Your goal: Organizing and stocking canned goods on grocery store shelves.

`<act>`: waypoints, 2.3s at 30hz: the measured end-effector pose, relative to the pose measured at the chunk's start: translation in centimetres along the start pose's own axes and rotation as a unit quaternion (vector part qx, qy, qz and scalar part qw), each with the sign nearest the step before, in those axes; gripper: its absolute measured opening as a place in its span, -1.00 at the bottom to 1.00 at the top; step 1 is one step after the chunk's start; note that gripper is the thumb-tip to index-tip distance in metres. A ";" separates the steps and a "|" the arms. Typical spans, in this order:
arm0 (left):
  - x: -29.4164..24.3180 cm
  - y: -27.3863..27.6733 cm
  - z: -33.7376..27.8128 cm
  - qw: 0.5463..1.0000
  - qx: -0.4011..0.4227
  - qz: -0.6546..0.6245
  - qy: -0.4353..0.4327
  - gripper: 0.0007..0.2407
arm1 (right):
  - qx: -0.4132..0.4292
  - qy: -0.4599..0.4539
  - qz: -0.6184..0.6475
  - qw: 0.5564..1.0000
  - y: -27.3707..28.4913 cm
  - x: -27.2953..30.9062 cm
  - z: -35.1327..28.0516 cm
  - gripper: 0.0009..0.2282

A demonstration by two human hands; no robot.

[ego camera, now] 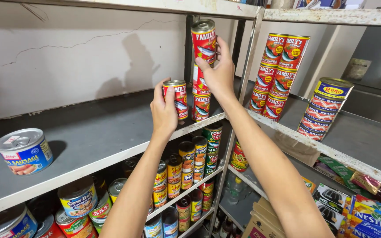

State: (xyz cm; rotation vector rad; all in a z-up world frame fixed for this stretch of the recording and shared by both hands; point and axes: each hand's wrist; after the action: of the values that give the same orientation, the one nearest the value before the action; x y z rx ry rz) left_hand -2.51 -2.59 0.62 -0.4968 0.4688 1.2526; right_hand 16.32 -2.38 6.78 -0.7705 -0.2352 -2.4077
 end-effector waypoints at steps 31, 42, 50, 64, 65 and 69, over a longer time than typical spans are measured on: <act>-4.4 -0.8 -34.8 0.783 0.334 -0.454 0.261 -0.69 | -0.095 -0.426 0.024 0.899 28.6 15.2 -46.8 -0.69; -9.3 -2.3 -49.0 0.635 0.463 -0.450 0.425 -0.61 | -0.175 -0.487 0.007 0.855 38.3 24.5 -59.7 -0.62; -13.3 -7.0 -56.4 0.559 0.520 -0.409 0.500 -0.46 | -0.217 -0.518 -0.031 0.827 43.3 26.3 -65.2 -0.63; -18.5 -19.4 -75.3 0.512 0.502 -0.377 0.586 -0.66 | -0.221 -0.558 -0.047 0.799 65.0 24.3 -78.3 -0.41; -18.0 -20.0 -77.0 0.526 0.486 -0.364 0.595 -0.68 | -0.210 -0.561 -0.120 0.791 66.2 23.8 -79.4 -0.39; -16.3 -20.7 -81.8 0.597 0.431 -0.318 0.597 -0.64 | -0.107 -0.520 -0.420 0.736 68.7 22.5 -81.2 -0.32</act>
State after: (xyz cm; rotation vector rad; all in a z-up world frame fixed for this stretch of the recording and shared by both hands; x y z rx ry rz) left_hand 8.31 -68.40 -53.52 -0.5124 1.7479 -0.2932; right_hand 3.65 -95.77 -47.33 -2.5345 -0.9130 -2.4252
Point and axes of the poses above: each hand's wrist, its own z-axis towards the middle knuckle, its own y-axis out of the back of the hand, x = y × z, and after that the axes turned 14 degrees about -y, right-handed
